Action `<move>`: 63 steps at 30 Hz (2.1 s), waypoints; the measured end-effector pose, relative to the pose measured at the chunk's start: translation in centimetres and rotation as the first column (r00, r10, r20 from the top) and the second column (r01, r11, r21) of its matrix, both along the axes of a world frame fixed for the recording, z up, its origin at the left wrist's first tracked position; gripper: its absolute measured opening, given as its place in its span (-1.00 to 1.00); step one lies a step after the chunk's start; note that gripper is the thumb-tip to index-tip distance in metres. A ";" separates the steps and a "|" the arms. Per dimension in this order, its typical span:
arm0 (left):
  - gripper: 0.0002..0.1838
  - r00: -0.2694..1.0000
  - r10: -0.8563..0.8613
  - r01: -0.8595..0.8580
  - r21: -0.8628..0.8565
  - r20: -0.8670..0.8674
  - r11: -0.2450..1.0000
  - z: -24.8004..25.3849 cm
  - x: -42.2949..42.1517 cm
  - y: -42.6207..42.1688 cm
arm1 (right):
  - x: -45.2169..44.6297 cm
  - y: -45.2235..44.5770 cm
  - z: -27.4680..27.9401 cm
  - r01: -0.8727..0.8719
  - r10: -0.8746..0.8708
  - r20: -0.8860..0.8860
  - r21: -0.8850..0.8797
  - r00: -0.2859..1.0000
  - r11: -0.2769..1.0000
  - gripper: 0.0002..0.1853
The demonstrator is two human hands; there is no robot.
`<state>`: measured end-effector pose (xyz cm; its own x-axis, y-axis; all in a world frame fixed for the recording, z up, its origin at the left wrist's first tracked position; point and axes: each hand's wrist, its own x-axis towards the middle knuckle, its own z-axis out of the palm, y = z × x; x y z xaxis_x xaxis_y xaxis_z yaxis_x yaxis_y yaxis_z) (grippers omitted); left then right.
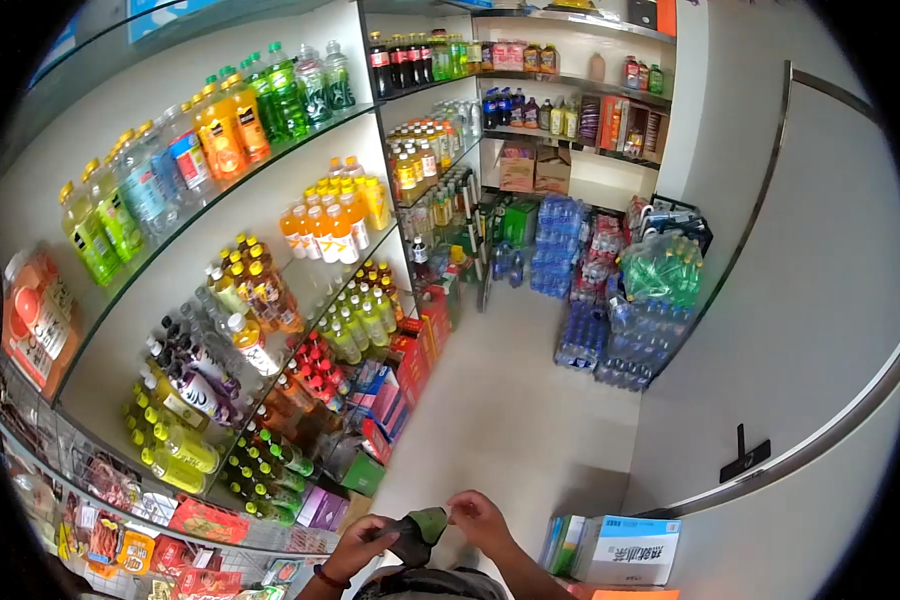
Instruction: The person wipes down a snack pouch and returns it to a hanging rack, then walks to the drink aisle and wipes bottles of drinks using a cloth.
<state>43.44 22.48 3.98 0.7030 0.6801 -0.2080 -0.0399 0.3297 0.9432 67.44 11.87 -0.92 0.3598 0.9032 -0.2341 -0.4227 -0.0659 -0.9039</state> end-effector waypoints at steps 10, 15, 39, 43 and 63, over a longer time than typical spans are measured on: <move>-0.77 0.947 -0.300 0.307 0.047 -0.115 0.951 -3.6 9.0 9.1 | 5.4 2.6 1.7 0.322 -0.328 -0.025 -0.135 0.944 0.937 -0.84; -0.74 0.944 -0.329 0.329 -0.017 0.014 0.944 -2.7 12.3 15.6 | 7.7 8.0 3.3 0.336 -0.328 0.089 -0.082 0.940 0.938 -0.85; -0.79 0.952 -0.307 0.307 0.024 0.012 0.951 -2.0 23.0 36.4 | 15.9 23.8 5.4 0.411 -0.389 0.212 -0.068 0.896 0.909 -0.87; -0.78 0.957 -0.290 0.289 0.066 0.009 0.955 -3.5 25.6 36.6 | 20.1 25.5 3.1 0.353 -0.353 0.018 -0.101 0.935 0.930 -0.84; -0.91 0.993 0.079 -0.094 0.189 0.085 0.977 3.0 48.7 37.1 | 50.1 27.8 2.4 0.144 -0.140 -0.102 0.034 0.985 0.989 -0.84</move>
